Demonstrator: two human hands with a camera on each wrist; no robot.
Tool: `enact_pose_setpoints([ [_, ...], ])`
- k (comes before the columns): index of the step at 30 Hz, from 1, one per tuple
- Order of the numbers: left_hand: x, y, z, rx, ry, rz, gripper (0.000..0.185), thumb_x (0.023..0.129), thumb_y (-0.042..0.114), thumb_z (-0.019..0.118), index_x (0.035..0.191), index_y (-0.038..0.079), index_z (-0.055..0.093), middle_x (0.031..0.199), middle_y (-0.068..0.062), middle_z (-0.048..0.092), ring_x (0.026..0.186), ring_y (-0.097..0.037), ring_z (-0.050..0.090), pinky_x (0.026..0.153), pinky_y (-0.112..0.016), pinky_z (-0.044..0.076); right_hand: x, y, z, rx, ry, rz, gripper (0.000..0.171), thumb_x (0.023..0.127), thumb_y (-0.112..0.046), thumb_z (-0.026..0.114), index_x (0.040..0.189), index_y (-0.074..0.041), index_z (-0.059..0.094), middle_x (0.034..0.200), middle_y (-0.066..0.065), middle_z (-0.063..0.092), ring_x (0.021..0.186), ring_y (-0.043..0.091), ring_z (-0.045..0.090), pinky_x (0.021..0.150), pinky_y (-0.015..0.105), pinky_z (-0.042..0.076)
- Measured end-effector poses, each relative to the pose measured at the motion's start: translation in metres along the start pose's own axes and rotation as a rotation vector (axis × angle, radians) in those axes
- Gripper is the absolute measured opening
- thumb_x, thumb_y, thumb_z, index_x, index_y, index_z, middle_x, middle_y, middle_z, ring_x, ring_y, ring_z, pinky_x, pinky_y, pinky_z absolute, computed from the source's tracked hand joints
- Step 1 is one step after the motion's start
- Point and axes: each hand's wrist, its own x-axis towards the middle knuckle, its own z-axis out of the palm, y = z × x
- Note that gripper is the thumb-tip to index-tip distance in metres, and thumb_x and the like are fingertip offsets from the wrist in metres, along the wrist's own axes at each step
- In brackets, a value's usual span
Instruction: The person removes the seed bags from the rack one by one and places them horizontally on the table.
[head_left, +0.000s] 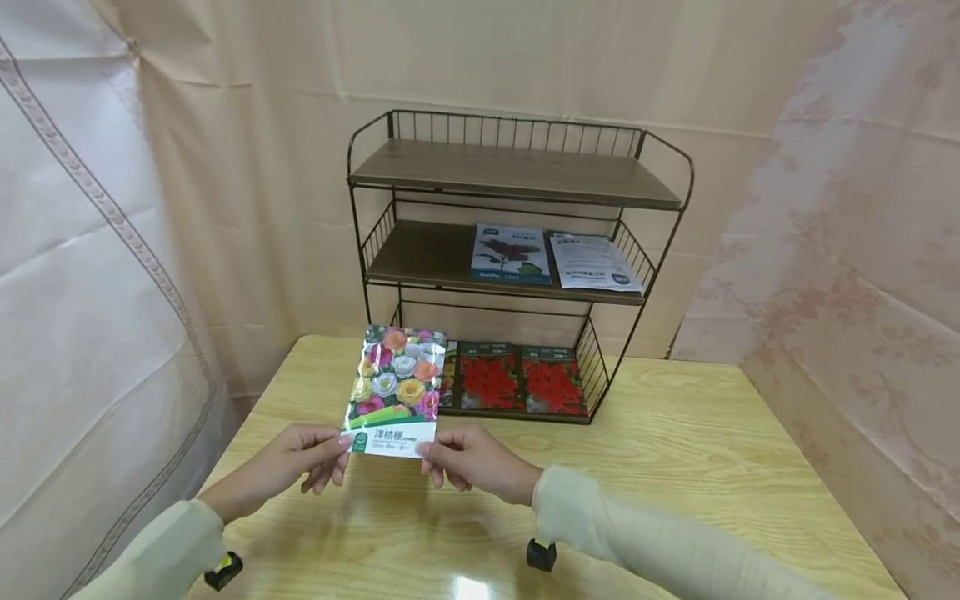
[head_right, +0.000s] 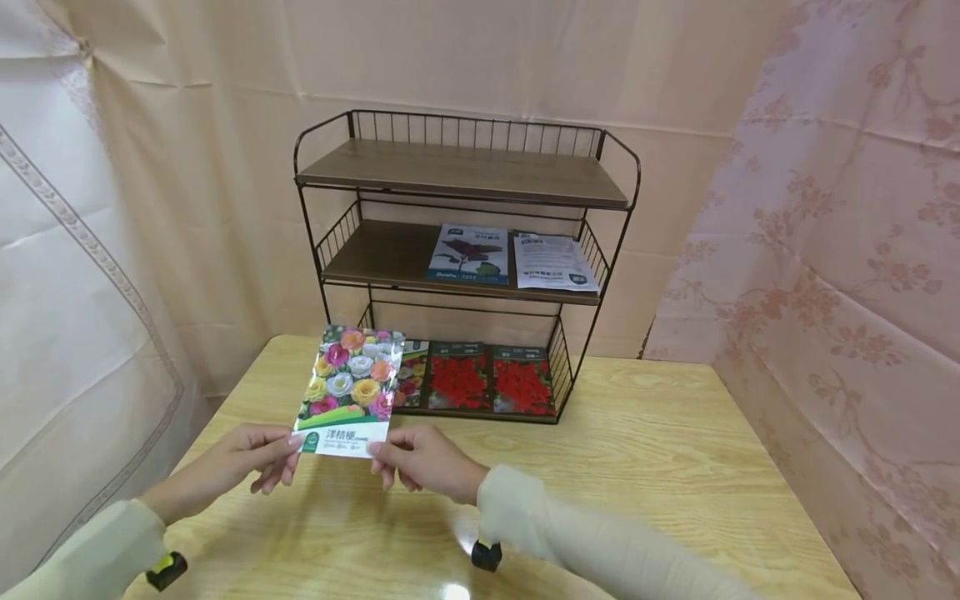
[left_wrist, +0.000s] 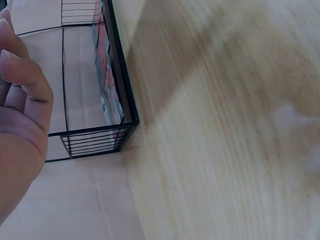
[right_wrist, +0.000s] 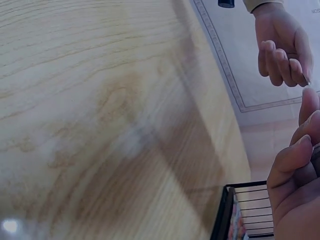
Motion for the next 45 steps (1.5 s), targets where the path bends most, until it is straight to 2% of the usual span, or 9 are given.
enact_pose_setpoints([
  [4,-0.001,-0.003,0.001,-0.004,0.002,-0.017,0.047,0.112,0.031,0.045,0.094,-0.009,0.062,0.082,-0.010,0.068,0.059,-0.008,0.057,0.053,-0.023,0.047,0.000,0.005,0.002,-0.017,0.006,-0.001,0.046,0.106,-0.037,0.059,0.097,0.007,0.069,0.072,0.002,0.066,0.051,0.008,0.043,0.048,0.022,0.037],
  [9,-0.002,-0.004,0.004,0.002,-0.008,-0.034,0.045,0.112,0.032,0.045,0.092,-0.003,0.064,0.081,-0.010,0.068,0.059,-0.009,0.057,0.053,-0.024,0.048,0.000,0.010,0.004,-0.026,0.011,-0.012,0.044,0.107,-0.035,0.058,0.095,0.006,0.070,0.070,0.001,0.066,0.050,0.007,0.043,0.046,0.023,0.036],
  [14,-0.004,-0.008,0.007,0.003,-0.014,-0.065,0.046,0.112,0.034,0.046,0.092,-0.004,0.063,0.080,-0.017,0.067,0.059,-0.009,0.056,0.054,-0.025,0.048,-0.001,0.017,0.007,0.008,-0.007,0.002,0.041,0.107,-0.035,0.058,0.093,0.002,0.071,0.071,0.001,0.066,0.050,0.007,0.042,0.048,0.024,0.036],
  [16,-0.005,-0.010,0.007,-0.002,-0.022,-0.066,0.047,0.112,0.034,0.045,0.093,-0.005,0.063,0.080,-0.019,0.066,0.059,-0.009,0.056,0.054,-0.025,0.047,-0.001,0.019,0.008,0.016,-0.012,0.009,0.043,0.106,-0.035,0.058,0.094,0.005,0.070,0.071,0.000,0.066,0.050,0.007,0.042,0.047,0.024,0.035],
  [22,-0.008,-0.016,0.009,-0.032,-0.038,-0.063,0.049,0.112,0.032,0.044,0.097,-0.012,0.060,0.084,-0.012,0.068,0.060,-0.008,0.057,0.054,-0.023,0.047,-0.002,0.022,0.012,0.041,-0.024,0.009,0.045,0.107,-0.033,0.059,0.097,0.011,0.067,0.070,0.001,0.065,0.049,0.006,0.041,0.046,0.024,0.033],
  [29,-0.010,-0.022,0.011,-0.043,-0.001,-0.084,0.045,0.111,0.033,0.047,0.093,-0.005,0.064,0.080,-0.006,0.068,0.059,-0.007,0.057,0.053,-0.022,0.046,0.001,0.026,0.016,0.082,-0.025,0.028,0.037,0.106,-0.032,0.060,0.091,0.000,0.071,0.070,0.000,0.066,0.048,0.006,0.041,0.046,0.024,0.033],
  [34,-0.014,-0.026,0.012,-0.062,0.013,-0.092,0.046,0.111,0.032,0.049,0.095,-0.009,0.062,0.079,-0.005,0.067,0.060,-0.007,0.055,0.053,-0.021,0.045,0.004,0.030,0.022,0.103,-0.025,0.039,0.038,0.105,-0.033,0.061,0.091,0.001,0.071,0.070,0.001,0.067,0.048,0.006,0.041,0.045,0.021,0.033],
  [39,-0.020,-0.030,0.011,-0.065,0.008,-0.102,0.045,0.111,0.031,0.047,0.095,-0.007,0.062,0.079,-0.005,0.066,0.060,-0.006,0.052,0.053,-0.022,0.046,0.007,0.037,0.028,0.123,-0.015,0.046,0.041,0.105,-0.033,0.062,0.093,0.006,0.071,0.068,0.000,0.066,0.047,0.005,0.041,0.045,0.022,0.033],
  [45,-0.027,-0.037,0.010,-0.071,0.010,-0.114,0.045,0.112,0.030,0.046,0.096,-0.010,0.061,0.080,-0.008,0.067,0.059,-0.007,0.053,0.052,-0.021,0.045,0.009,0.042,0.037,0.124,-0.004,0.049,0.037,0.104,-0.033,0.062,0.090,0.000,0.073,0.067,0.000,0.065,0.047,0.005,0.041,0.045,0.022,0.032],
])
